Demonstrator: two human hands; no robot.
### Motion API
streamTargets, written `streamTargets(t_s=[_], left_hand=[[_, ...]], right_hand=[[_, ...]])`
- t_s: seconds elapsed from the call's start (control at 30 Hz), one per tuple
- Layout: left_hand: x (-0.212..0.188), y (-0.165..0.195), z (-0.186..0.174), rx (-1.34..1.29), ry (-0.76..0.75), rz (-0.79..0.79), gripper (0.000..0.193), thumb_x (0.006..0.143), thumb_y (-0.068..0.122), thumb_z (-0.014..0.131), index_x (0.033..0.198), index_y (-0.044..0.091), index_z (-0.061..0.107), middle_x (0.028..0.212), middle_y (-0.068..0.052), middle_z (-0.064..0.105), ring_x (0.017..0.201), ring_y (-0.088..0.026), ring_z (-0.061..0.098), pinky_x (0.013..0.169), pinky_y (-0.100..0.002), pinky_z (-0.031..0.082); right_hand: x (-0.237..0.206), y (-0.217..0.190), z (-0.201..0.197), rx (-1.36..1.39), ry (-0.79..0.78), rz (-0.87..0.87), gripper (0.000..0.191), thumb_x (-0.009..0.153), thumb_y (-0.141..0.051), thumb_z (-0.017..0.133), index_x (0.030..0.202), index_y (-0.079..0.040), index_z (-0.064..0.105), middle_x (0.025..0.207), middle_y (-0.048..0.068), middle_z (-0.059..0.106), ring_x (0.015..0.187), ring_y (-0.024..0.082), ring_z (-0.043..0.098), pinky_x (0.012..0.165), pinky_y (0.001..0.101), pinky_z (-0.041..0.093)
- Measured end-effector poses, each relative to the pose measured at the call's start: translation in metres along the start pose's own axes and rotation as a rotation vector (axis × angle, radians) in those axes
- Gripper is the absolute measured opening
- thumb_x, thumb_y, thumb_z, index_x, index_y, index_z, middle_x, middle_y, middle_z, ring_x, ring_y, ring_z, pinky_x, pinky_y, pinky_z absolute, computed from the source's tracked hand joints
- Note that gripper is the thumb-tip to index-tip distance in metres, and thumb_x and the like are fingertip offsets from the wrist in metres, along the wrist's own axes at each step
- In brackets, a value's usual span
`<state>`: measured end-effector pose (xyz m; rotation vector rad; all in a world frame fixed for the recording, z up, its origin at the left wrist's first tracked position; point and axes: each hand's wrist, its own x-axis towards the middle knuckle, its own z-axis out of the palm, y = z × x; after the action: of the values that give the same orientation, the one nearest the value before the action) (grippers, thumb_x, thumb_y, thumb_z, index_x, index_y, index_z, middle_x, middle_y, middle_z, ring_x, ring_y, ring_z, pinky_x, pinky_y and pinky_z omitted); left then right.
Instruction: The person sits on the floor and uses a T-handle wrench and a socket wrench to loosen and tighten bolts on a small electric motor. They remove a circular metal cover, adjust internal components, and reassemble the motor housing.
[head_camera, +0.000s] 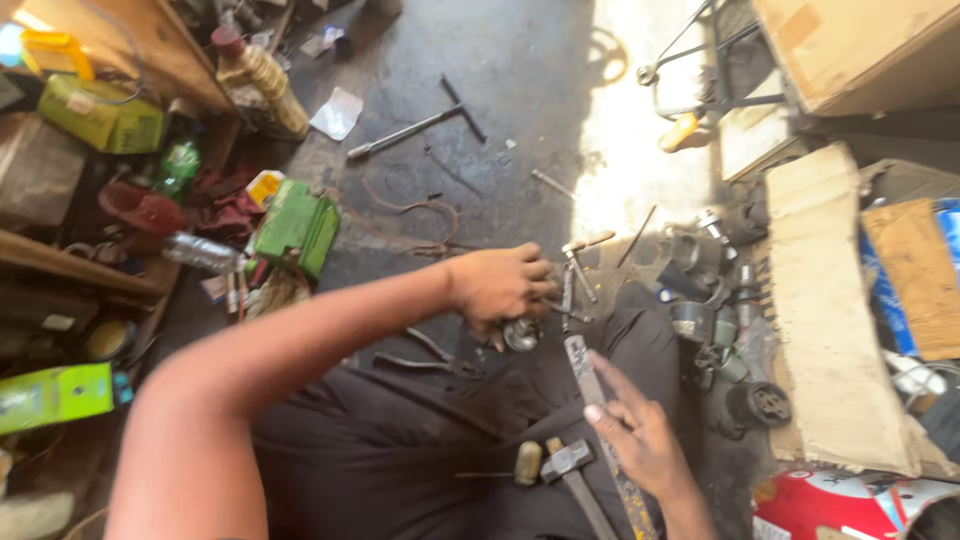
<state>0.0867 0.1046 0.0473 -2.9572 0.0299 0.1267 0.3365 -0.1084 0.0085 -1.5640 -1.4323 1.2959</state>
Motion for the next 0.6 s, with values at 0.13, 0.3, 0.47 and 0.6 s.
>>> streamTargets(t_s=[0.13,0.3,0.47,0.6], left_hand=[[0.026,0.044,0.01,0.17,0.079,-0.589,0.041,0.084,0.038,0.065,0.111,0.007,0.069,0.114,-0.015,0.063,0.103,-0.032,0.058,0.085,-0.048,0.042],[0.052,0.069,0.016,0.021,0.167,-1.272,0.058,0.077,0.037,0.066,0.119,-0.002,0.063,0.088,-0.016,0.055,0.076,-0.031,0.052,0.067,-0.048,0.038],[0.036,0.066,0.008,-0.196,0.555,-1.129,0.048,0.077,0.03,0.077,0.115,0.005,0.064,0.096,-0.012,0.061,0.093,-0.032,0.056,0.083,-0.047,0.041],[0.014,0.052,0.002,-0.242,0.489,-0.787,0.049,0.067,0.028,0.08,0.114,0.018,0.071,0.108,-0.001,0.07,0.102,-0.024,0.059,0.09,-0.041,0.044]], right_hand=[[0.006,-0.002,-0.004,-0.003,0.145,-0.051,0.07,0.089,-0.009,0.068,0.156,-0.01,0.047,0.061,-0.004,0.055,0.056,0.003,0.042,0.051,0.0214,0.035],[0.02,-0.015,0.005,0.111,0.331,-0.126,0.068,0.091,-0.003,0.063,0.154,-0.004,0.04,0.089,-0.007,0.068,0.066,0.0,0.053,0.056,0.0186,0.042],[0.021,-0.043,0.019,-0.233,0.273,-0.178,0.064,0.098,-0.008,0.067,0.156,-0.006,0.04,0.062,0.004,0.06,0.053,0.01,0.05,0.053,0.0286,0.043],[0.036,-0.062,0.008,-0.601,0.255,-0.44,0.058,0.095,-0.008,0.073,0.149,-0.012,0.053,0.065,0.011,0.059,0.054,0.025,0.059,0.057,0.0391,0.049]])
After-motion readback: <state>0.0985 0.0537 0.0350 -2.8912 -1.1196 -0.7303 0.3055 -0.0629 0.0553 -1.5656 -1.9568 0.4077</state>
